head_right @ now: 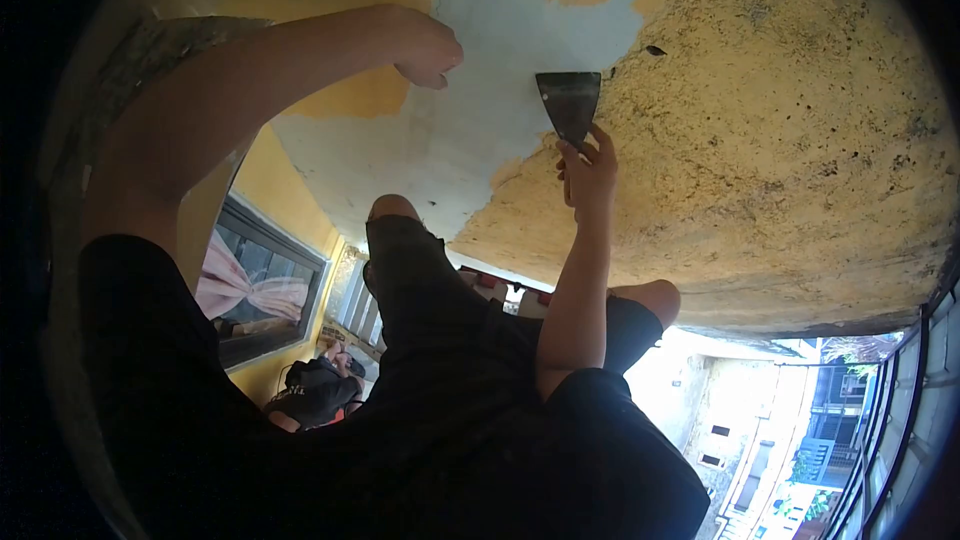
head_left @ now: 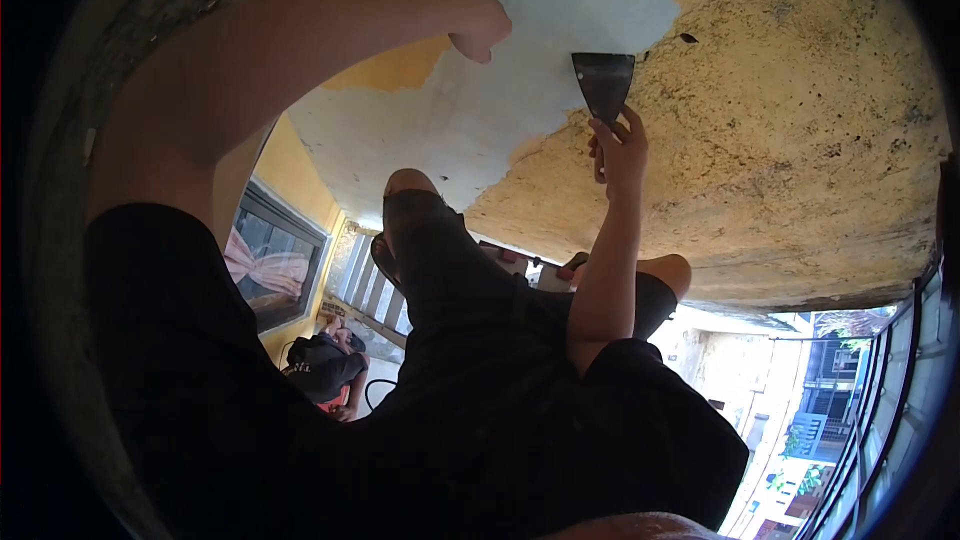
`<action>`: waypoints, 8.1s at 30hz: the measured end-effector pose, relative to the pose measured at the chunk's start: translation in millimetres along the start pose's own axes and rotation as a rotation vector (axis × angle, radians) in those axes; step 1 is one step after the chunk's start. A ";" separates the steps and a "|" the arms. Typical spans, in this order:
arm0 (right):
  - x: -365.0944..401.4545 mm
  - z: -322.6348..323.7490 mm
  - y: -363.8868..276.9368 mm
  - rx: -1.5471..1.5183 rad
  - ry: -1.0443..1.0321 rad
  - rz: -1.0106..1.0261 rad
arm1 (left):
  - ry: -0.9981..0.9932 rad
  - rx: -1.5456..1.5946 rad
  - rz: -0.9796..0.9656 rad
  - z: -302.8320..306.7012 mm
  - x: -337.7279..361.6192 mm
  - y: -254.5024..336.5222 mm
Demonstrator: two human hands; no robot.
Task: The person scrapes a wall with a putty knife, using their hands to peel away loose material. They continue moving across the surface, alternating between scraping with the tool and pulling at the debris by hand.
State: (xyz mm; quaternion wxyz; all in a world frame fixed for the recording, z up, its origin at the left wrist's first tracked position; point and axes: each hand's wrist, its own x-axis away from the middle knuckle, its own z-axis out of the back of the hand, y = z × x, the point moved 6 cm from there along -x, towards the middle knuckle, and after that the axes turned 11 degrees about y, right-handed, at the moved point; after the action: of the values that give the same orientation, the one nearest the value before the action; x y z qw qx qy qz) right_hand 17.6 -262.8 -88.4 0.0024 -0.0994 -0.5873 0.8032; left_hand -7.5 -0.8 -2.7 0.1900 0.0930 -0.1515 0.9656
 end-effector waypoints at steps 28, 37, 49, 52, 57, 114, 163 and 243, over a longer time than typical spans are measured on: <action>7.5 -69.7 -31.9 -0.390 -0.203 0.050 | 0.066 0.017 0.148 -24.6 -19.3 -25.7; 0.4 -89.7 -46.4 -0.420 -0.291 0.209 | 0.997 0.283 0.070 63.1 4.1 18.3; -32.0 -103.0 -80.4 -0.316 -0.481 0.430 | 0.984 0.305 -0.110 44.3 -5.8 40.3; -39.3 -85.8 -79.8 -0.205 -0.550 0.355 | 0.890 0.194 -0.117 39.5 -12.2 41.1; -39.1 -78.7 -54.3 -0.081 -0.486 0.332 | 0.883 0.048 -0.106 29.7 -20.3 36.4; -9.9 -110.2 -81.3 -0.439 -0.459 0.141 | 0.914 0.028 -0.090 43.5 0.2 53.6; -12.9 -119.7 -102.0 -0.620 -0.393 0.085 | 1.052 -0.078 -0.160 62.1 4.9 40.3; -2.6 -98.2 -92.0 -0.545 -0.338 -0.006 | 0.968 0.061 -0.236 48.6 -2.0 42.5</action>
State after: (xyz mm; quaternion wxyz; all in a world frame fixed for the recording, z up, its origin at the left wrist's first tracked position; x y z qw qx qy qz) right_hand 25.7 -141.9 -29.6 -0.1196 0.0398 -0.7731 0.6216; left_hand -16.5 -54.9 31.4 0.3435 -0.3438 -0.0062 0.8740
